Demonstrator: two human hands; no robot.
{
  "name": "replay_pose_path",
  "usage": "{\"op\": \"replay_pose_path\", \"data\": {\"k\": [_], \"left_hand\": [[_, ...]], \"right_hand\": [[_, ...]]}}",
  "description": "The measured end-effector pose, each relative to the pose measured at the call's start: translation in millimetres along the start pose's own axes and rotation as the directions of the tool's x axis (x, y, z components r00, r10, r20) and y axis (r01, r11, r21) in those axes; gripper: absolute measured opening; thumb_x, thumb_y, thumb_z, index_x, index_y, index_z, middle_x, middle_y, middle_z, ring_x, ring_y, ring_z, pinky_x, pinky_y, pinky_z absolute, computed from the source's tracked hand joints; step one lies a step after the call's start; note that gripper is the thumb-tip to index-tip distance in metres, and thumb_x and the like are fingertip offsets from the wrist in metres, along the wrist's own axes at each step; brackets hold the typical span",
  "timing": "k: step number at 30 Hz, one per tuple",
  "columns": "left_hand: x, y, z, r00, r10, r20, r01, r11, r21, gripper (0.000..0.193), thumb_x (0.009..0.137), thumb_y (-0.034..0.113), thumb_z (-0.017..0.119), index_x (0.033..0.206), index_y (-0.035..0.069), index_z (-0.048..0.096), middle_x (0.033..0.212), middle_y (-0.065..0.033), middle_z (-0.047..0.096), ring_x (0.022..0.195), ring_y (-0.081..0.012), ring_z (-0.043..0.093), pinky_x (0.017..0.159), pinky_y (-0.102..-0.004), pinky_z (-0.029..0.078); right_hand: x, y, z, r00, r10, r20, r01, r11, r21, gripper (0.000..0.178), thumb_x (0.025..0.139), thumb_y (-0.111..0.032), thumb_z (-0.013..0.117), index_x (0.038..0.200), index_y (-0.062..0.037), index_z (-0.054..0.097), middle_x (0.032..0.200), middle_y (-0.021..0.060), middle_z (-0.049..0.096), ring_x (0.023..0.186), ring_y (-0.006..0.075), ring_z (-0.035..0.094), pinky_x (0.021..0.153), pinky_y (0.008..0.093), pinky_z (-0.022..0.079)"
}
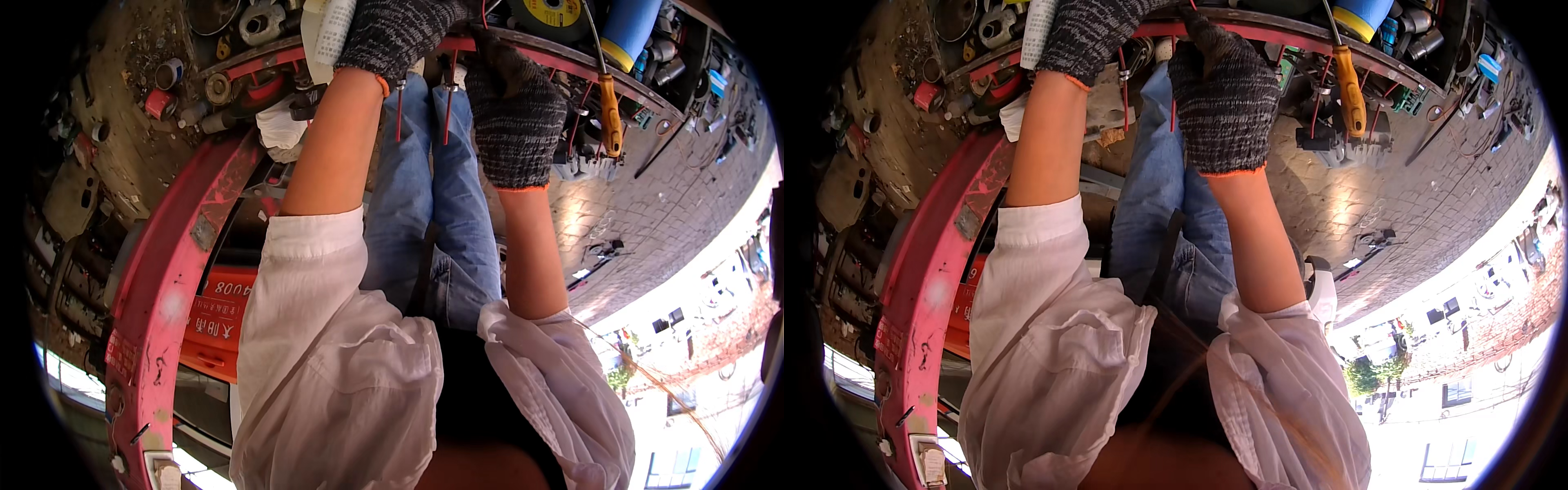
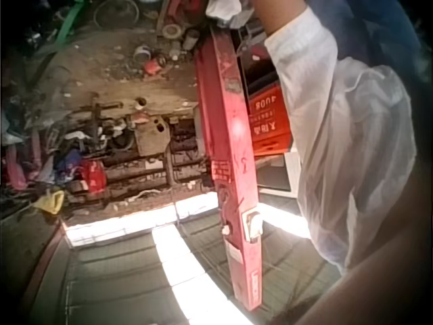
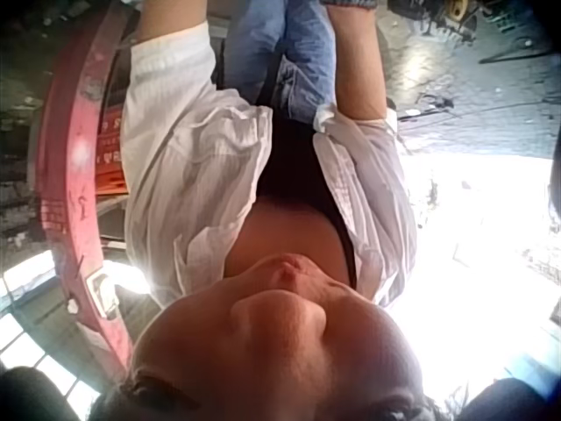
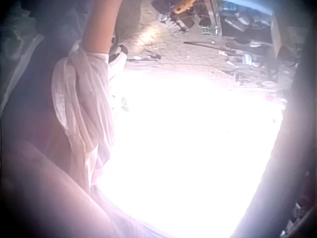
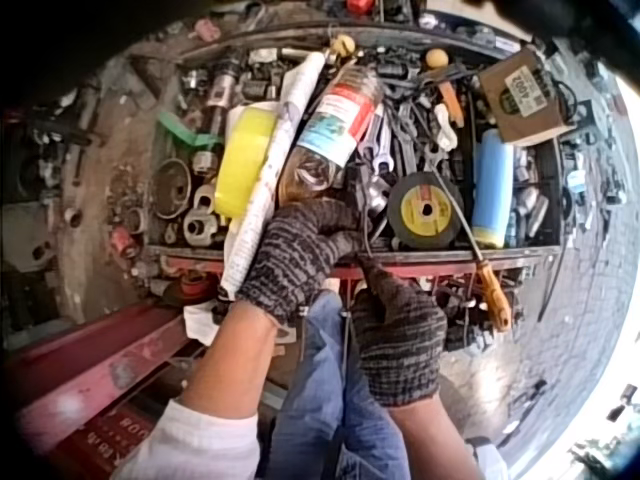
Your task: The person works on the underside of a vehicle, manipulating wires and components with gloved hands. They appear to be performing a repair or maintenance task, possibly involving electrical connections, while standing in a workshop environment.
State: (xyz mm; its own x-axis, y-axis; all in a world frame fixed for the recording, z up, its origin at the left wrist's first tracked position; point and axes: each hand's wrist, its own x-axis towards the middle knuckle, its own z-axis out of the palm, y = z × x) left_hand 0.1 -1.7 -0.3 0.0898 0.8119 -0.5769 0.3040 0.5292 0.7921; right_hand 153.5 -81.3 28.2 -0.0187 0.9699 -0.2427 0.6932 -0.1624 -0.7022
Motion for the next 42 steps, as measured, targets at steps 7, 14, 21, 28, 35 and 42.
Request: {"op": "replay_pose_path", "data": {"k": [7,14,21,28,35,42], "left_hand": [[0,0,-3,0.999,0.029,0.032,-0.029,1.0,-0.002,0.022,0.089,0.001,0.072,0.111,-0.002,0.074,0.107,-0.0161,0.076,0.099,-0.0281,0.071,0.089,-0.039,0.058],[-6,8,-2,0.994,0.106,0.001,-0.106,0.993,0.059,0.023,0.088,0.004,0.073,0.11,-0.002,0.074,0.107,-0.0166,0.076,0.099,-0.0285,0.071,0.088,-0.0396,0.057],[2,1,0,0.999,0.047,-0.006,-0.046,0.995,0.083,0.023,0.087,0.006,0.073,0.109,-0.001,0.075,0.107,-0.0171,0.076,0.099,-0.0303,0.071,0.09,-0.04,0.056],[6,-6,1,0.994,0.105,-0.037,-0.096,0.977,0.189,0.023,0.087,0.008,0.074,0.108,0.0,0.076,0.109,-0.0168,0.076,0.103,-0.0316,0.07,0.092,-0.0408,0.055],[8,-13,-1,0.977,0.213,-0.01,-0.207,0.96,0.19,0.023,0.086,0.008,0.074,0.107,0.0,0.076,0.109,-0.0169,0.075,0.103,-0.0336,0.069,0.094,-0.0422,0.054],[8,-14,-1,0.978,0.205,-0.025,-0.196,0.961,0.196,0.024,0.085,0.011,0.074,0.106,0.0,0.076,0.106,-0.0173,0.076,0.102,-0.0335,0.07,0.093,-0.042,0.054]], "right_hand": [[5,-2,-1,1.0,-0.002,0.009,0.002,0.999,0.034,0.033,0.092,-0.017,0.072,0.125,-0.0084,0.073,0.115,0.0149,0.076,0.105,0.0277,0.074,0.092,0.0347,0.057],[11,4,1,0.995,-0.084,-0.059,0.083,0.996,-0.029,0.037,0.09,-0.016,0.069,0.126,-0.016,0.074,0.102,0.0167,0.075,0.092,0.0345,0.073,0.082,0.0428,0.059],[8,-1,-2,0.998,-0.068,0.001,0.067,0.983,-0.169,0.037,0.091,-0.021,0.068,0.127,-0.0156,0.072,0.104,0.0167,0.074,0.096,0.0337,0.072,0.084,0.043,0.058],[9,-2,-4,0.997,-0.05,0.053,0.059,0.977,-0.204,0.03,0.096,-0.024,0.067,0.123,-0.0133,0.074,0.111,0.0172,0.074,0.104,0.0343,0.072,0.09,0.0415,0.057],[8,1,-4,0.996,-0.06,0.064,0.074,0.967,-0.245,0.03,0.096,-0.022,0.067,0.124,-0.0132,0.074,0.11,0.017,0.075,0.101,0.0343,0.073,0.087,0.0415,0.058],[6,0,-3,0.996,-0.044,0.075,0.063,0.961,-0.27,0.033,0.096,-0.021,0.068,0.128,-0.014,0.072,0.107,0.0178,0.075,0.096,0.034,0.073,0.083,0.0413,0.058]]}}
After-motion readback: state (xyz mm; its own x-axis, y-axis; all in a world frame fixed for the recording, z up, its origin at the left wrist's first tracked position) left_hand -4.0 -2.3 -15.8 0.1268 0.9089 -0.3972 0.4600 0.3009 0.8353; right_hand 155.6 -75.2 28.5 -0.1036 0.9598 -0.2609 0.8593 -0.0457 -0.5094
